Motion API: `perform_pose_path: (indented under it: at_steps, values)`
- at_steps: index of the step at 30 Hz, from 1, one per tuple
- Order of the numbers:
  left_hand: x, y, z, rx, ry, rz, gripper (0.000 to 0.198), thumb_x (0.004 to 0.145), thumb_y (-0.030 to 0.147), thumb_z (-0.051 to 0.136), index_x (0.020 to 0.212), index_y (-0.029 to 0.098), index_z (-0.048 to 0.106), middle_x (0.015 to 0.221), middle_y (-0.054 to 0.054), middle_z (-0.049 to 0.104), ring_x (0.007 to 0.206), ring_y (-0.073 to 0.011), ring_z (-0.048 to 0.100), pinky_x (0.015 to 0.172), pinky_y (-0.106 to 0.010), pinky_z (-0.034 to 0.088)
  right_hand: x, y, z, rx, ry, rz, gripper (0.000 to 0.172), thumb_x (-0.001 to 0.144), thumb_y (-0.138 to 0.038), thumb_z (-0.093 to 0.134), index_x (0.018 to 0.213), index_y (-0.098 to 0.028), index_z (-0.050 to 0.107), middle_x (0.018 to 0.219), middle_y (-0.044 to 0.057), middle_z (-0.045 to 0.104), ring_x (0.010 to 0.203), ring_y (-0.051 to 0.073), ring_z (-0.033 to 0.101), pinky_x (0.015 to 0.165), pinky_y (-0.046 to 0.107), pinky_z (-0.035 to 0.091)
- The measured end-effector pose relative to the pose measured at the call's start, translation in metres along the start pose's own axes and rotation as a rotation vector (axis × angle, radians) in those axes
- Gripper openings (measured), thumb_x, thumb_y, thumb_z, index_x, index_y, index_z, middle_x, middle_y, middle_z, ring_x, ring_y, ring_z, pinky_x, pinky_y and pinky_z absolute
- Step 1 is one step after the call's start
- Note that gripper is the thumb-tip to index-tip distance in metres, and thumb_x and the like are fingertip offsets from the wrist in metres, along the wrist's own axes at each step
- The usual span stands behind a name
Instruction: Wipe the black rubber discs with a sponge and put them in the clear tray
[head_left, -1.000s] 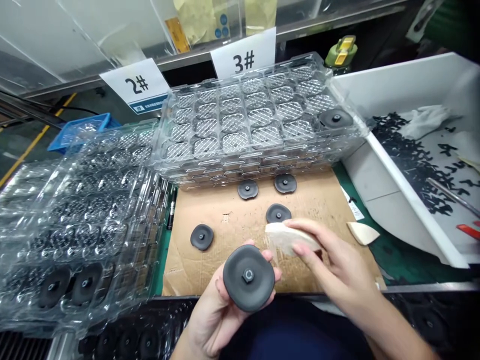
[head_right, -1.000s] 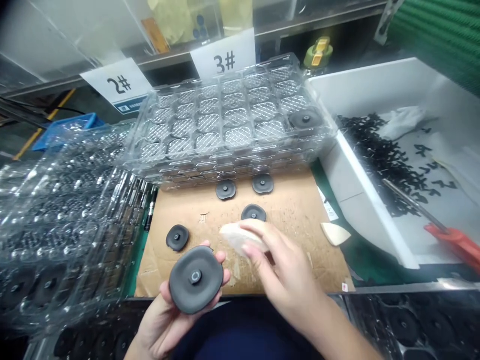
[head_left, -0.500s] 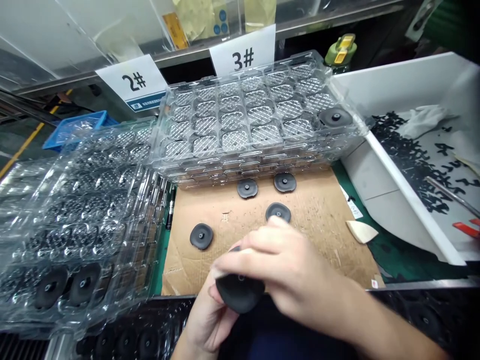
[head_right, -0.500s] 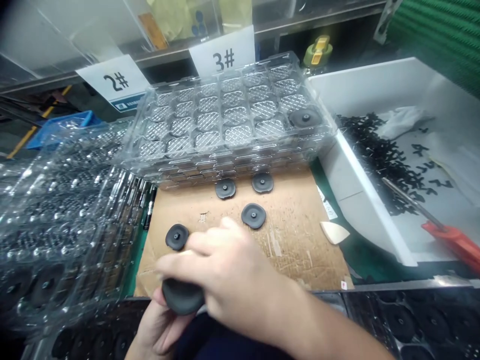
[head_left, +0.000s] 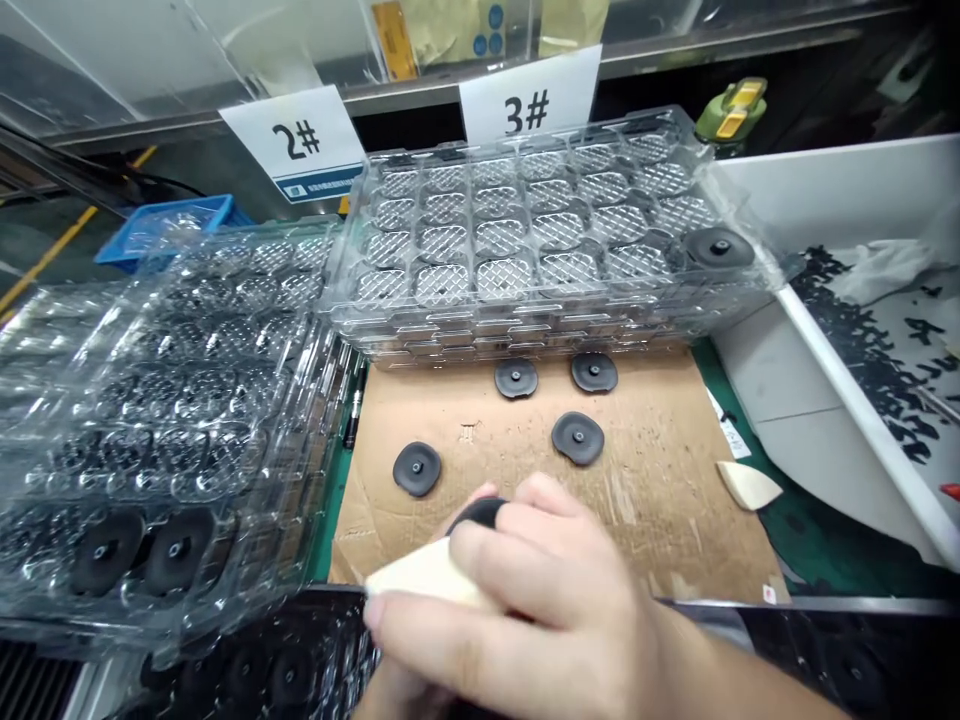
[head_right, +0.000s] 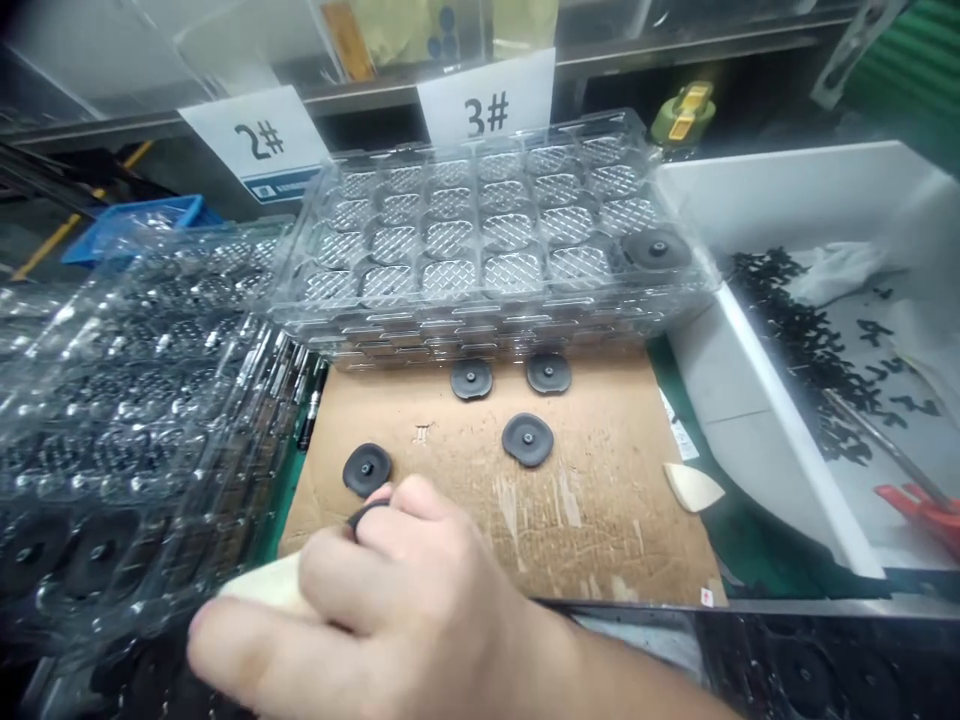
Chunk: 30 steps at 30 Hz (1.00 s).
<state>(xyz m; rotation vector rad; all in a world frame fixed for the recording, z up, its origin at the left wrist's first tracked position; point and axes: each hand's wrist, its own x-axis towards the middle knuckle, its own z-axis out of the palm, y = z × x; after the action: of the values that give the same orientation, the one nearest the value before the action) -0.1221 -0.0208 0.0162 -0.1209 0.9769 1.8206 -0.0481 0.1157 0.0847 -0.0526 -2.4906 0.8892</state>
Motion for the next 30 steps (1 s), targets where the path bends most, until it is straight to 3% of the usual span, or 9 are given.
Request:
perform_pose_path:
  at_steps: [2, 7, 12, 15, 17, 20, 24, 27, 30]
  values:
    - [0.002, 0.001, -0.002, -0.027, -0.014, 0.033, 0.052, 0.066, 0.04, 0.069, 0.117, 0.034, 0.055, 0.088, 0.003, 0.068, 0.091, -0.0221, 0.062, 0.09, -0.037, 0.046, 0.001, 0.011, 0.005, 0.098, -0.007, 0.044, 0.028, 0.09, -0.021, 0.04, 0.108, -0.026, 0.059, 0.077, -0.001, 0.063, 0.068, 0.012, 0.052, 0.064, 0.029, 0.033]
    - [0.002, 0.012, -0.008, -0.172, -0.062, -0.035, 0.052, 0.062, 0.045, 0.068, 0.112, 0.033, 0.059, 0.12, -0.004, 0.059, 0.102, -0.0243, 0.059, 0.091, -0.033, 0.045, -0.031, 0.05, 0.029, 0.079, -0.068, 0.478, 0.029, 0.09, -0.02, 0.043, 0.115, -0.027, 0.055, 0.1, 0.002, 0.064, 0.084, 0.014, 0.057, 0.072, 0.028, 0.04]
    - [-0.001, 0.02, -0.014, -0.217, -0.09, -0.066, 0.044, 0.069, 0.042, 0.064, 0.112, 0.033, 0.059, 0.12, -0.002, 0.06, 0.106, -0.0241, 0.057, 0.099, -0.038, 0.038, -0.073, 0.062, 0.072, 0.057, -0.223, 0.472, 0.025, 0.088, -0.017, 0.043, 0.104, -0.022, 0.061, 0.079, 0.002, 0.065, 0.072, 0.015, 0.059, 0.068, 0.031, 0.043]
    - [-0.001, 0.02, -0.013, -0.203, -0.105, -0.082, 0.049, 0.065, 0.043, 0.066, 0.113, 0.032, 0.059, 0.123, -0.003, 0.058, 0.108, -0.0248, 0.056, 0.096, -0.035, 0.041, -0.066, 0.057, 0.066, 0.041, -0.175, 0.511, 0.027, 0.087, -0.017, 0.044, 0.109, -0.022, 0.059, 0.084, 0.003, 0.066, 0.076, 0.016, 0.059, 0.07, 0.033, 0.045]
    - [0.001, 0.018, -0.011, -0.195, -0.11, -0.078, 0.052, 0.063, 0.041, 0.068, 0.113, 0.032, 0.058, 0.123, -0.003, 0.057, 0.109, -0.0261, 0.055, 0.094, -0.035, 0.043, -0.049, 0.045, 0.049, 0.042, -0.034, 0.545, 0.029, 0.087, -0.02, 0.046, 0.114, -0.024, 0.056, 0.098, 0.004, 0.065, 0.085, 0.017, 0.059, 0.073, 0.032, 0.046]
    - [0.003, 0.013, -0.008, -0.16, -0.066, -0.05, 0.053, 0.065, 0.037, 0.069, 0.116, 0.031, 0.056, 0.124, -0.003, 0.057, 0.114, -0.026, 0.05, 0.098, -0.037, 0.04, -0.021, 0.015, 0.025, 0.074, 0.153, 0.424, 0.034, 0.084, -0.017, 0.049, 0.117, -0.022, 0.052, 0.108, 0.004, 0.062, 0.091, 0.017, 0.058, 0.076, 0.029, 0.047]
    - [0.004, 0.01, -0.005, -0.111, -0.043, -0.059, 0.046, 0.068, 0.034, 0.069, 0.113, 0.031, 0.058, 0.116, -0.002, 0.061, 0.112, -0.0241, 0.053, 0.101, -0.038, 0.036, -0.004, -0.016, 0.018, 0.167, 0.024, 0.111, 0.029, 0.083, -0.01, 0.044, 0.109, -0.013, 0.056, 0.085, 0.005, 0.066, 0.075, 0.014, 0.06, 0.071, 0.028, 0.048]
    - [0.004, 0.008, -0.003, -0.086, -0.031, 0.004, 0.05, 0.06, 0.036, 0.074, 0.108, 0.03, 0.061, 0.113, -0.002, 0.063, 0.106, -0.025, 0.057, 0.097, -0.038, 0.04, 0.0, -0.019, 0.021, 0.15, -0.106, 0.163, 0.026, 0.084, -0.01, 0.042, 0.104, -0.015, 0.059, 0.083, 0.004, 0.065, 0.073, 0.014, 0.058, 0.07, 0.027, 0.048]
    - [0.003, 0.008, 0.0, -0.073, -0.045, -0.043, 0.046, 0.064, 0.04, 0.07, 0.108, 0.029, 0.062, 0.115, -0.002, 0.062, 0.114, -0.0231, 0.051, 0.098, -0.032, 0.039, 0.003, -0.015, 0.024, 0.056, -0.03, 0.15, 0.03, 0.085, -0.013, 0.039, 0.11, -0.01, 0.056, 0.082, 0.007, 0.064, 0.072, 0.017, 0.057, 0.068, 0.033, 0.046]
